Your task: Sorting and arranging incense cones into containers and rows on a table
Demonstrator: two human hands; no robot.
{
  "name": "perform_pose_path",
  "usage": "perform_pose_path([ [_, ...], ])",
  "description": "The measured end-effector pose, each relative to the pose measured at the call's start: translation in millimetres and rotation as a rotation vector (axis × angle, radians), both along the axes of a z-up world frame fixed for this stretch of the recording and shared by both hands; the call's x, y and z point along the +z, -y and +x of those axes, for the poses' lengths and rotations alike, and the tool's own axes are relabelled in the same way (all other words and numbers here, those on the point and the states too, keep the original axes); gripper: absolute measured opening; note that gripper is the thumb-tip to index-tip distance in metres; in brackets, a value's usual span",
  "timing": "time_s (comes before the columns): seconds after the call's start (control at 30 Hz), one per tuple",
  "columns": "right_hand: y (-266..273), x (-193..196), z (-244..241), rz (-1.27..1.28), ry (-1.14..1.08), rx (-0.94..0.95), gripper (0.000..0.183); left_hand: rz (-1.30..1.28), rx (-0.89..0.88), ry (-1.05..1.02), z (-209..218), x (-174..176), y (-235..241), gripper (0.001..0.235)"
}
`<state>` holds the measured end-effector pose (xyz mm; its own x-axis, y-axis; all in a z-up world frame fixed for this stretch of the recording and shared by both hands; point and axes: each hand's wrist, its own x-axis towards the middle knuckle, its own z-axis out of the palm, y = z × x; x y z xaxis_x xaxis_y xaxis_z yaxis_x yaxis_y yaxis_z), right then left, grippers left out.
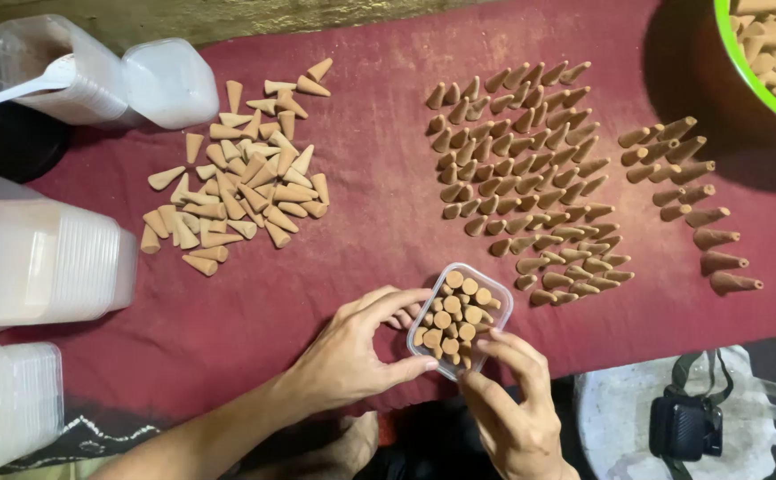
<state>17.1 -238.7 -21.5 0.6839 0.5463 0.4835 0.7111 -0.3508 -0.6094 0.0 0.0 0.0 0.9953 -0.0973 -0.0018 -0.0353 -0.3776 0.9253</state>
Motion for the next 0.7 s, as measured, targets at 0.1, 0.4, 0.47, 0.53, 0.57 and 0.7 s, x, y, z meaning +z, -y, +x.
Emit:
perform_pose_path([
  [0.1,-5,-1,2,0.042,-0.037,0.035,0.012,-0.093,0.083,0.005,-5,5,0,0.066],
  [0.4,-38,-5,29,-0.012,-0.001,0.490,0.016,-0.156,0.378,-0.388,-37,31,-34,0.113],
  [0.47,-50,-7,33,-0.020,-0.010,0.563,0.017,-0.139,0.393,-0.427,-46,41,-44,0.122],
  [0.53,-62,-6,37,-0.031,-0.020,0.642,0.018,-0.126,0.415,-0.468,-57,42,-54,0.130],
  [0.57,-67,-6,37,-0.026,-0.053,0.660,0.020,-0.081,0.379,-0.419,-63,38,-58,0.127],
  [0.7,-90,-6,37,0.008,-0.047,0.692,0.025,0.085,0.365,-0.224,-85,4,-69,0.100],
])
